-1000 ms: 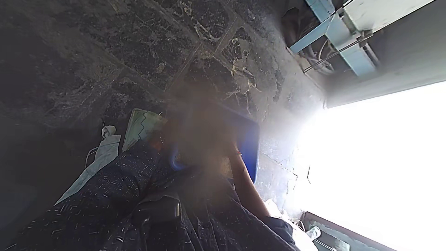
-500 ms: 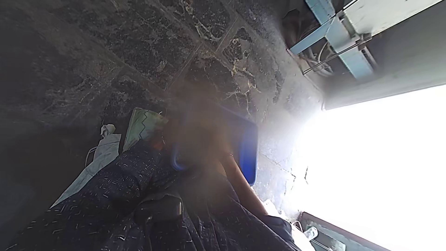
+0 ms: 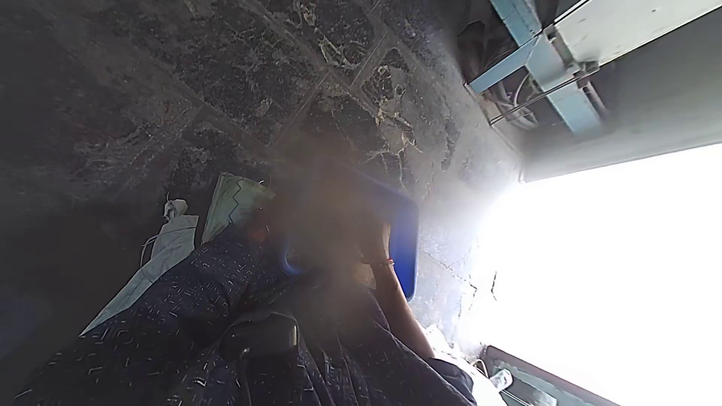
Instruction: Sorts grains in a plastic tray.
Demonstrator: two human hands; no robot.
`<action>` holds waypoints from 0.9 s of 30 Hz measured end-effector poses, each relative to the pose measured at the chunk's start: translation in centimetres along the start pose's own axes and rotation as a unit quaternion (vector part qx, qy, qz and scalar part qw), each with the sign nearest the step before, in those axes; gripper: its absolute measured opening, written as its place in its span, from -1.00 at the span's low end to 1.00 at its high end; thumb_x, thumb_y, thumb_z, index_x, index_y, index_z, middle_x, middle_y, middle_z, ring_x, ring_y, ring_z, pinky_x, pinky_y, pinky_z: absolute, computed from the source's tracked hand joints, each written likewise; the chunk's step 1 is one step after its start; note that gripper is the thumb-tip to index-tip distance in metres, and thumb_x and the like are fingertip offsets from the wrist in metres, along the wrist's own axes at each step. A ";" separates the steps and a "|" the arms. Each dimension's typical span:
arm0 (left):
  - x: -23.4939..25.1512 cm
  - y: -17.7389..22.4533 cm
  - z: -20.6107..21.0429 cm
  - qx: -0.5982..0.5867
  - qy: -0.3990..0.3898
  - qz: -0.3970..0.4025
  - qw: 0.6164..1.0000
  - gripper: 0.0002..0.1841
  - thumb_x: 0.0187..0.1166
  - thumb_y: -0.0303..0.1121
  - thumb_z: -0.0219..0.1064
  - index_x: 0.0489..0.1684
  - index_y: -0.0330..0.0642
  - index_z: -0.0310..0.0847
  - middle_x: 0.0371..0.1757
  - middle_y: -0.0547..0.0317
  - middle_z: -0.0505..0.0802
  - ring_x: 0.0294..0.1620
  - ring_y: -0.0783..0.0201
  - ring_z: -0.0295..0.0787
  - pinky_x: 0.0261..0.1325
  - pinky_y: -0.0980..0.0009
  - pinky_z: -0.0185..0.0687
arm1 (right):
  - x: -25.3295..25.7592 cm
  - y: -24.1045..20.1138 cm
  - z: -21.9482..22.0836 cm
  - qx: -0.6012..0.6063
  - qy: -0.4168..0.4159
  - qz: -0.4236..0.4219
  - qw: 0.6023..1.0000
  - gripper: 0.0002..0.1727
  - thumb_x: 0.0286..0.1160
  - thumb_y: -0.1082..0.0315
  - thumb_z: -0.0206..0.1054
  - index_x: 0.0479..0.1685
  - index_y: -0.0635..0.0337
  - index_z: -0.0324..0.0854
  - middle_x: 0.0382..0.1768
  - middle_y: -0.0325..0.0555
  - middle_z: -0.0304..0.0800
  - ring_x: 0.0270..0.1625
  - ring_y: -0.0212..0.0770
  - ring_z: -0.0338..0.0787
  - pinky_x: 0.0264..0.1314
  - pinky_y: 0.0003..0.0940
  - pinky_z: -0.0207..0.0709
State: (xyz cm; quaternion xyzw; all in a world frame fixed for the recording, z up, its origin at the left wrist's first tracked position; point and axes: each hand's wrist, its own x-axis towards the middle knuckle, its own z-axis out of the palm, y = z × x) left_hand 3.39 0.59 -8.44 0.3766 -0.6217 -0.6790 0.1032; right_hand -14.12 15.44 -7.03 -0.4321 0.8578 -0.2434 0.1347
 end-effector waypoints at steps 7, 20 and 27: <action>-0.2 0.3 0.2 -0.005 0.004 0.002 1.000 -0.56 0.37 -0.79 0.37 0.29 -0.55 0.55 -0.04 -0.19 0.78 -0.18 0.25 0.70 0.01 0.32 0.64 | -0.1 0.3 -0.2 -0.007 0.044 -0.012 0.999 -0.59 0.63 0.19 0.40 -0.49 0.37 0.68 -0.61 0.00 0.65 -0.51 -0.06 0.64 -0.32 -0.02 0.50; -0.1 0.1 0.0 0.029 0.005 -0.005 1.000 -0.55 0.38 -0.75 0.40 0.31 -0.57 0.55 0.07 -0.33 0.77 -0.02 0.07 0.74 0.17 0.16 0.62 | -0.1 0.5 0.5 -0.002 0.027 -0.024 0.999 -0.66 0.64 0.25 0.38 -0.40 0.39 0.73 -0.48 0.09 0.75 -0.40 0.02 0.74 -0.23 0.06 0.58; -0.1 0.0 0.1 0.013 0.011 0.001 1.000 -0.54 0.33 -0.78 0.40 0.28 -0.54 0.58 0.03 -0.27 0.79 -0.06 0.12 0.73 0.13 0.19 0.63 | -0.2 0.5 0.4 -0.013 0.026 -0.030 0.999 -0.54 0.56 0.16 0.46 -0.60 0.36 0.61 -0.62 0.02 0.60 -0.50 -0.03 0.63 -0.33 0.00 0.48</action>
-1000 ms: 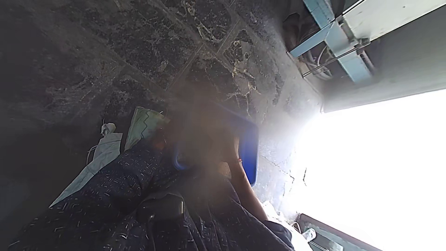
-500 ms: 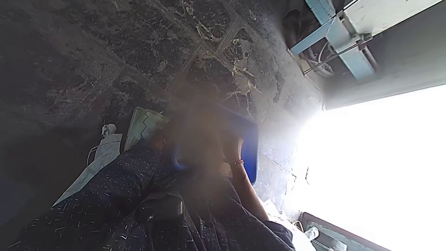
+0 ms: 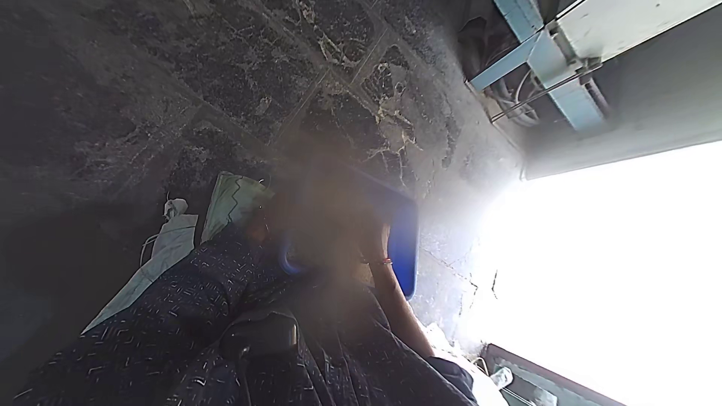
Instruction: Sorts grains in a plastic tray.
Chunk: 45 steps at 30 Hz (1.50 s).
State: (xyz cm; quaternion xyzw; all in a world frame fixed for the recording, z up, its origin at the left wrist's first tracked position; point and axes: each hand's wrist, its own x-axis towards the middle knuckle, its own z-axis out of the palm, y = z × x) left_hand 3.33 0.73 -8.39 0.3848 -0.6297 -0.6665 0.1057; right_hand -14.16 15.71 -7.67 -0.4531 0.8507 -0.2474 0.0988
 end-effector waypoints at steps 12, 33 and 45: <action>-0.1 0.0 -0.1 0.004 -0.012 0.004 1.000 -0.55 0.38 -0.74 0.39 0.32 -0.54 0.56 0.05 -0.28 0.77 -0.03 0.07 0.71 0.16 0.11 0.59 | 0.0 0.1 0.3 -0.006 -0.052 0.004 0.999 -0.63 0.61 0.19 0.42 -0.40 0.39 0.73 -0.49 0.13 0.75 -0.36 0.09 0.76 -0.18 0.13 0.57; 0.2 0.0 0.0 0.007 -0.004 -0.033 0.999 -0.50 0.39 -0.74 0.41 0.38 -0.51 0.53 0.09 -0.30 0.76 -0.02 0.05 0.70 0.17 0.09 0.58 | 0.3 0.0 0.4 -0.028 -0.086 0.006 0.996 -0.62 0.62 0.16 0.42 -0.36 0.38 0.74 -0.49 0.15 0.75 -0.36 0.13 0.76 -0.18 0.17 0.57; 0.1 0.0 0.0 0.025 -0.006 -0.019 0.999 -0.54 0.39 -0.71 0.41 0.32 -0.51 0.56 0.06 -0.29 0.76 -0.02 0.03 0.70 0.17 0.06 0.57 | 0.5 0.2 0.4 -0.037 -0.102 0.011 0.994 -0.62 0.65 0.16 0.39 -0.31 0.38 0.76 -0.44 0.16 0.78 -0.30 0.16 0.79 -0.14 0.22 0.59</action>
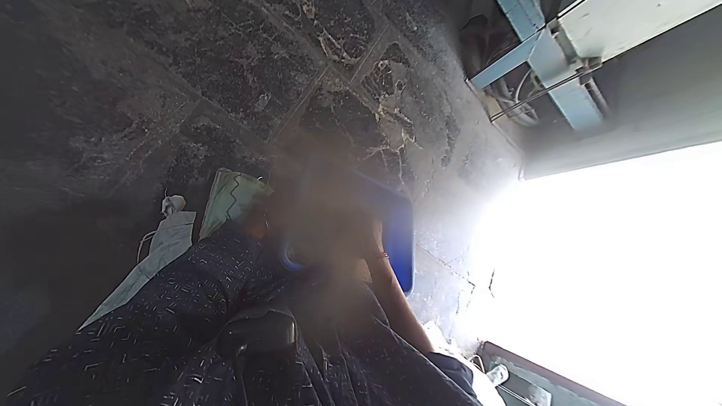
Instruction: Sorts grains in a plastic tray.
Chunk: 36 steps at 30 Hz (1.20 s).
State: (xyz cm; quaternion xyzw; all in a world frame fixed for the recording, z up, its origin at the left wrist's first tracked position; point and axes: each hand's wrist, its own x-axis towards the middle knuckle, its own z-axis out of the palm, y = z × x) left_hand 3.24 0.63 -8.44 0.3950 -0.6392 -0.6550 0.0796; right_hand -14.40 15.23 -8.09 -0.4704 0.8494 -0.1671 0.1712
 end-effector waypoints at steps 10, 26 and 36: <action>0.0 -0.2 -0.1 0.000 -0.003 -0.017 1.000 -0.47 0.42 -0.68 0.44 0.44 -0.48 0.50 0.21 -0.35 0.73 0.16 -0.06 0.69 0.32 -0.01 0.52 | 0.2 0.2 0.1 -0.007 -0.013 -0.006 1.000 -0.65 0.62 0.18 0.42 -0.31 0.37 0.76 -0.40 0.18 0.81 -0.26 0.19 0.82 -0.11 0.23 0.59; 0.1 -0.2 0.0 -0.008 0.001 -0.016 1.000 -0.48 0.40 -0.72 0.44 0.41 -0.49 0.52 0.16 -0.33 0.75 0.07 -0.01 0.72 0.24 0.05 0.58 | 0.2 0.1 0.1 -0.008 -0.021 -0.002 1.000 -0.65 0.62 0.18 0.42 -0.29 0.36 0.78 -0.37 0.18 0.83 -0.24 0.19 0.83 -0.10 0.23 0.60; 0.3 -0.3 -0.2 0.011 -0.003 -0.009 1.000 -0.46 0.40 -0.68 0.44 0.44 -0.50 0.51 0.21 -0.37 0.73 0.18 -0.08 0.68 0.33 -0.01 0.50 | 0.3 0.0 0.1 -0.009 -0.030 -0.002 1.000 -0.66 0.63 0.18 0.42 -0.28 0.36 0.78 -0.36 0.18 0.84 -0.21 0.18 0.84 -0.06 0.22 0.61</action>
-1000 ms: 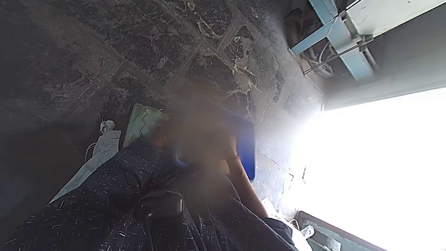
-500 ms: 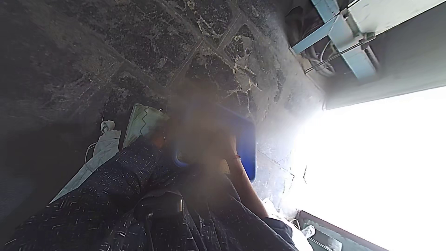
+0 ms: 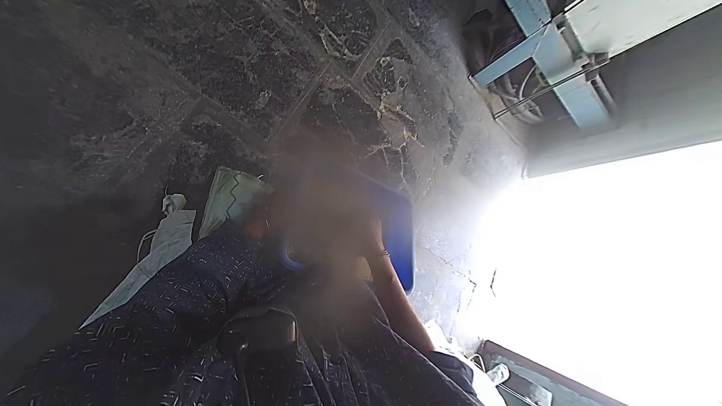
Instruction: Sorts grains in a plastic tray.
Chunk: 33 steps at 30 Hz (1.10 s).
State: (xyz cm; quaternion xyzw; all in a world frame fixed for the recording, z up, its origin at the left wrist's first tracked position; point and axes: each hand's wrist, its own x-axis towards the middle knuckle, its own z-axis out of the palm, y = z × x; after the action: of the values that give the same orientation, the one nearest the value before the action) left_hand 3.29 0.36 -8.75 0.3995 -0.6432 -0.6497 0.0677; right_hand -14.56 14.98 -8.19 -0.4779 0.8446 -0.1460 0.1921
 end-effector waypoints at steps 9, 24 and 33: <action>-0.3 0.3 0.1 -0.015 -0.001 -0.007 1.000 -0.47 0.40 -0.70 0.44 0.43 -0.50 0.50 0.20 -0.35 0.73 0.15 -0.03 0.70 0.31 0.03 0.54 | 0.1 0.1 0.0 -0.002 -0.022 0.015 1.000 -0.66 0.66 0.16 0.38 -0.19 0.34 0.79 -0.26 0.19 0.86 -0.12 0.20 0.85 0.03 0.25 0.61; 0.3 -0.2 -0.1 -0.022 -0.003 0.000 1.000 -0.47 0.34 -0.73 0.48 0.38 -0.49 0.55 0.13 -0.30 0.77 0.04 0.05 0.73 0.25 0.10 0.58 | -0.2 0.4 0.2 0.040 0.085 -0.012 0.996 -0.63 0.65 0.21 0.39 -0.38 0.40 0.72 -0.50 0.15 0.74 -0.41 0.12 0.75 -0.25 0.16 0.58; 0.1 -0.2 -0.1 0.012 -0.003 0.010 1.000 -0.50 0.40 -0.66 0.44 0.37 -0.52 0.53 0.11 -0.33 0.75 0.05 0.01 0.70 0.23 0.05 0.57 | 0.3 0.5 -0.2 0.085 0.082 0.023 0.993 -0.51 0.75 0.15 0.28 -0.59 0.31 0.55 -0.68 -0.13 0.45 -0.56 -0.20 0.46 -0.35 -0.12 0.37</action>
State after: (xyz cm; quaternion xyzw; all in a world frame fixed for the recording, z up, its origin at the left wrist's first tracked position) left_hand 3.41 0.27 -8.98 0.3919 -0.6549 -0.6427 0.0672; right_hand -15.13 14.98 -8.26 -0.4269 0.8529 -0.2511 0.1653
